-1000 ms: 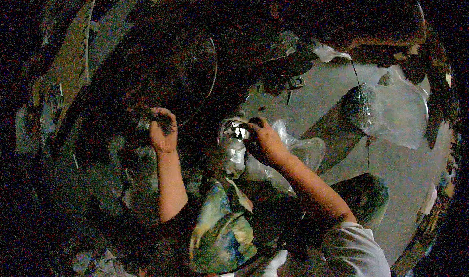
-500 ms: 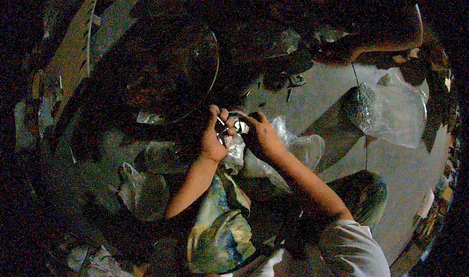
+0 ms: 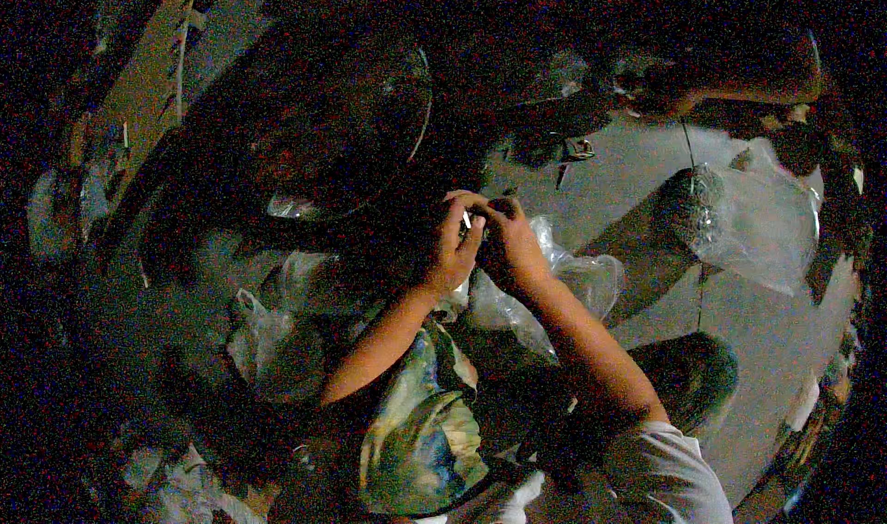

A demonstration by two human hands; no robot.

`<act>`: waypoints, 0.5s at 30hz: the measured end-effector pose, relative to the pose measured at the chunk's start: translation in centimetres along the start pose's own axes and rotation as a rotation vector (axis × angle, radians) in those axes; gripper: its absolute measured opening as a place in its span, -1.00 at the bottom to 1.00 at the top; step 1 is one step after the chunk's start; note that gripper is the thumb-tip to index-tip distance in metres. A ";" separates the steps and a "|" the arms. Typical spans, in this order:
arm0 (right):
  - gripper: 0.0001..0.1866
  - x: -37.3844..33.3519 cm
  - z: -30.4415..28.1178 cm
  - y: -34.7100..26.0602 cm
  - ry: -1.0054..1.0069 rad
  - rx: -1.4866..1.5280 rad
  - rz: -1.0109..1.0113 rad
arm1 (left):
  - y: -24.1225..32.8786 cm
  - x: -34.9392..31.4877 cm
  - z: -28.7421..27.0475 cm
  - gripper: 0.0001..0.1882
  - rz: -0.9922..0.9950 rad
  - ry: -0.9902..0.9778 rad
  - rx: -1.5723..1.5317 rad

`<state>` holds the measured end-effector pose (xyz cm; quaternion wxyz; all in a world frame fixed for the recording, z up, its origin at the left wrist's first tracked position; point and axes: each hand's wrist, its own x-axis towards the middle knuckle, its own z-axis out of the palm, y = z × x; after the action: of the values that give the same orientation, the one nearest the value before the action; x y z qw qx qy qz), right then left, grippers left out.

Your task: The person sorts small hardware components and metal parts into plastic bags by hand while sitting on the floor.

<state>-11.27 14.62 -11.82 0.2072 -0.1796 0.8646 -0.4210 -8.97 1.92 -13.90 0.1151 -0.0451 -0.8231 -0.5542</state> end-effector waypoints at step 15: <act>-0.48 -0.5 -1.2 0.1 0.095 -0.098 -0.021 | -3.5 -0.1 -4.1 -0.58 -0.302 0.147 0.084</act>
<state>-11.45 15.69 -11.15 0.1526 -0.1787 0.8910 -0.3884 -9.02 -3.22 -15.58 0.0921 0.1246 -0.8324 -0.5320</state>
